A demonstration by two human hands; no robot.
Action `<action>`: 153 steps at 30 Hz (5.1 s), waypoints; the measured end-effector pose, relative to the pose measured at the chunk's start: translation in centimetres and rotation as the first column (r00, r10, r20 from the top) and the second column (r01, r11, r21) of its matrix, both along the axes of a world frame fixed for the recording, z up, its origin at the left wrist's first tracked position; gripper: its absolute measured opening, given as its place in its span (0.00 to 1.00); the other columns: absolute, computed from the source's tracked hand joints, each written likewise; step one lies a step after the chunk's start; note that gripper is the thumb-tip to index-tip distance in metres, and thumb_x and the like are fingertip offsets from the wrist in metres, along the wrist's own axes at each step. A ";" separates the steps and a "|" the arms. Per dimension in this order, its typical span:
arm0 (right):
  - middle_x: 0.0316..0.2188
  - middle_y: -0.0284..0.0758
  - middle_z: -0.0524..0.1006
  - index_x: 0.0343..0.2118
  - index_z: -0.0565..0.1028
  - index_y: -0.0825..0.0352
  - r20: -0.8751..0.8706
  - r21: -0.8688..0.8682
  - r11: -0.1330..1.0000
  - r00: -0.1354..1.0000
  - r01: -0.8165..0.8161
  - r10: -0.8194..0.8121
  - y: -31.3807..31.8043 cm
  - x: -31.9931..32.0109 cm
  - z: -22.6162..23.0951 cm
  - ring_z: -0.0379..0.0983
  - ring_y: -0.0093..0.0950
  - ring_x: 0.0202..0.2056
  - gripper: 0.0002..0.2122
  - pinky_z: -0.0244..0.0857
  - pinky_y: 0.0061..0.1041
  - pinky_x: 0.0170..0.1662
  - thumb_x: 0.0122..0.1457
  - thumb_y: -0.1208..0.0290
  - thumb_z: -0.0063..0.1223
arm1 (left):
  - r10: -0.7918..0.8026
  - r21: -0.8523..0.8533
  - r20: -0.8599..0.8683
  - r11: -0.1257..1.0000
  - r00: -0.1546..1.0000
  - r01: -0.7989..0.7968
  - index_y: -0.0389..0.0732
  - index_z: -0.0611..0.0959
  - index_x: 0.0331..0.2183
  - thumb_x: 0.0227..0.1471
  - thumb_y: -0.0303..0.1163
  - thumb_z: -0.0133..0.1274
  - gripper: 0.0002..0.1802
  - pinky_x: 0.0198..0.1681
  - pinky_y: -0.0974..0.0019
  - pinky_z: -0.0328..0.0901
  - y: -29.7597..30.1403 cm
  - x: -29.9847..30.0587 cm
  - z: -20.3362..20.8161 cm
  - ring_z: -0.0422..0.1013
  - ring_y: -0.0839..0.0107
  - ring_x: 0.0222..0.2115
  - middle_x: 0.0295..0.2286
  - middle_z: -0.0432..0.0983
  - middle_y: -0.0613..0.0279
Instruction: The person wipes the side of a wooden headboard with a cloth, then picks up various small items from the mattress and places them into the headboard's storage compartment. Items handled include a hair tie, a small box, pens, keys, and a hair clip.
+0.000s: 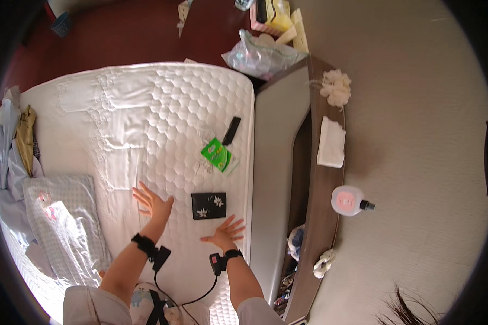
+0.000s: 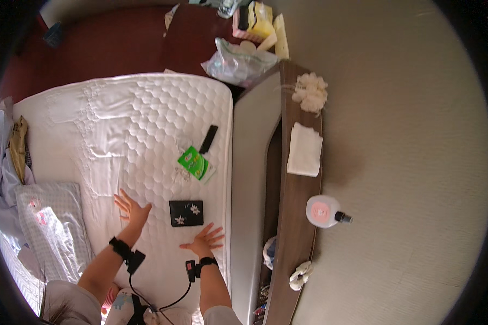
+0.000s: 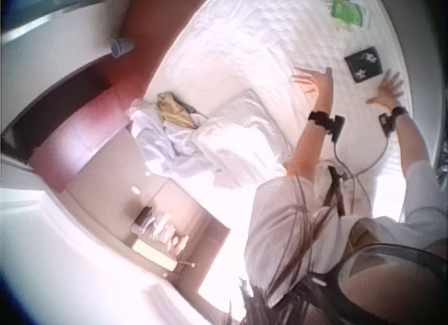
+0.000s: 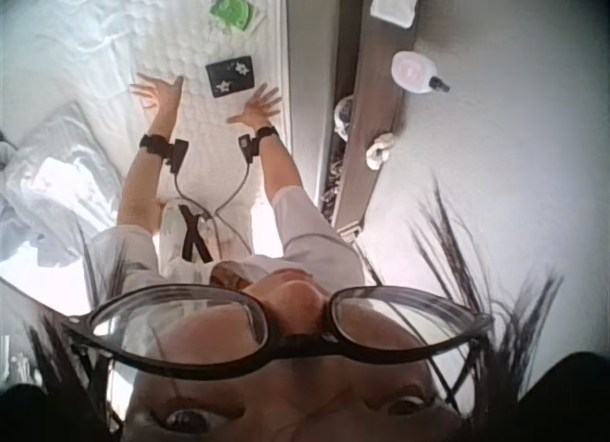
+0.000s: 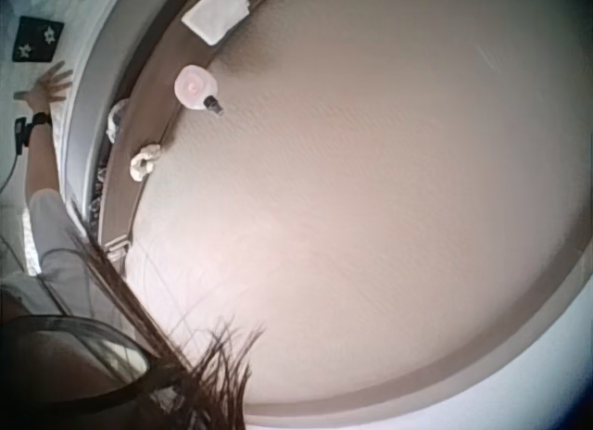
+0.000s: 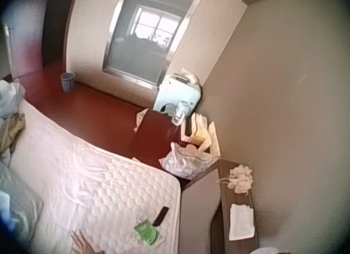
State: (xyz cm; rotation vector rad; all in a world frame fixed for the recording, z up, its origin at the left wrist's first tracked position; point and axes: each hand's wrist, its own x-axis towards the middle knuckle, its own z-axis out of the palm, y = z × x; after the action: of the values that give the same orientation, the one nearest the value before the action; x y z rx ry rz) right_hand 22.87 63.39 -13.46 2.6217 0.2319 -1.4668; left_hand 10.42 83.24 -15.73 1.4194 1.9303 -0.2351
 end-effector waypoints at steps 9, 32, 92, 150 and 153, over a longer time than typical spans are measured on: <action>0.57 0.65 0.10 0.58 0.13 0.69 -0.020 0.022 1.000 1.000 -0.019 0.019 -0.2 0.0 0.2 0.04 0.67 0.57 0.77 0.13 0.70 0.54 0.27 0.41 0.73 | 0.118 -0.269 -0.080 0.954 0.990 -0.135 0.48 0.12 0.55 0.22 0.67 0.68 0.89 0.57 0.25 0.27 6.3 5.1 2.5 0.06 0.30 0.57 0.56 0.02 0.33; 0.23 0.24 0.70 0.30 0.74 0.61 -0.497 0.241 -0.080 0.052 0.967 -0.866 6.6 -2.7 -0.8 0.67 0.19 0.25 0.18 0.66 0.19 0.33 0.44 0.57 0.71 | -0.053 -0.418 -0.197 0.908 0.979 -0.035 0.43 0.17 0.58 0.20 0.77 0.60 0.88 0.58 0.26 0.34 7.3 4.8 1.6 0.16 0.27 0.59 0.58 0.15 0.24; 0.60 0.45 0.54 0.64 0.37 0.73 -0.256 0.931 -0.137 0.335 0.339 -0.907 4.6 7.8 17.5 0.63 0.36 0.57 0.36 0.57 0.34 0.60 0.59 0.79 0.45 | -0.218 -0.363 -0.315 0.927 0.924 0.095 0.36 0.30 0.62 0.23 0.88 0.42 0.83 0.57 0.28 0.42 6.8 5.1 1.4 0.33 0.23 0.59 0.57 0.36 0.16; 0.55 0.36 0.65 0.57 0.60 0.79 -0.280 0.934 0.025 0.772 0.357 -0.571 11.7 15.3 20.2 0.62 0.20 0.55 0.18 0.56 0.16 0.61 0.69 0.73 0.29 | -0.030 -0.420 -0.143 0.907 0.989 -0.034 0.36 0.17 0.57 0.28 0.75 0.59 0.85 0.55 0.23 0.32 7.5 5.2 2.1 0.14 0.21 0.56 0.56 0.13 0.20; 0.54 0.35 0.66 0.56 0.61 0.78 -0.330 0.919 -0.026 0.731 0.393 -0.597 10.7 16.2 19.6 0.62 0.20 0.55 0.17 0.57 0.16 0.60 0.68 0.74 0.31 | -0.039 -0.420 -0.141 0.907 0.989 -0.025 0.35 0.17 0.56 0.28 0.75 0.59 0.85 0.55 0.22 0.32 7.4 5.3 2.1 0.14 0.20 0.56 0.56 0.13 0.20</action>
State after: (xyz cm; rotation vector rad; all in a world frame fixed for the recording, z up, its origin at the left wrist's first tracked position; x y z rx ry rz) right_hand 39.04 74.06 6.19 4.3385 0.2401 -1.4730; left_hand 15.73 90.66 -13.66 1.1429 1.8441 -0.7334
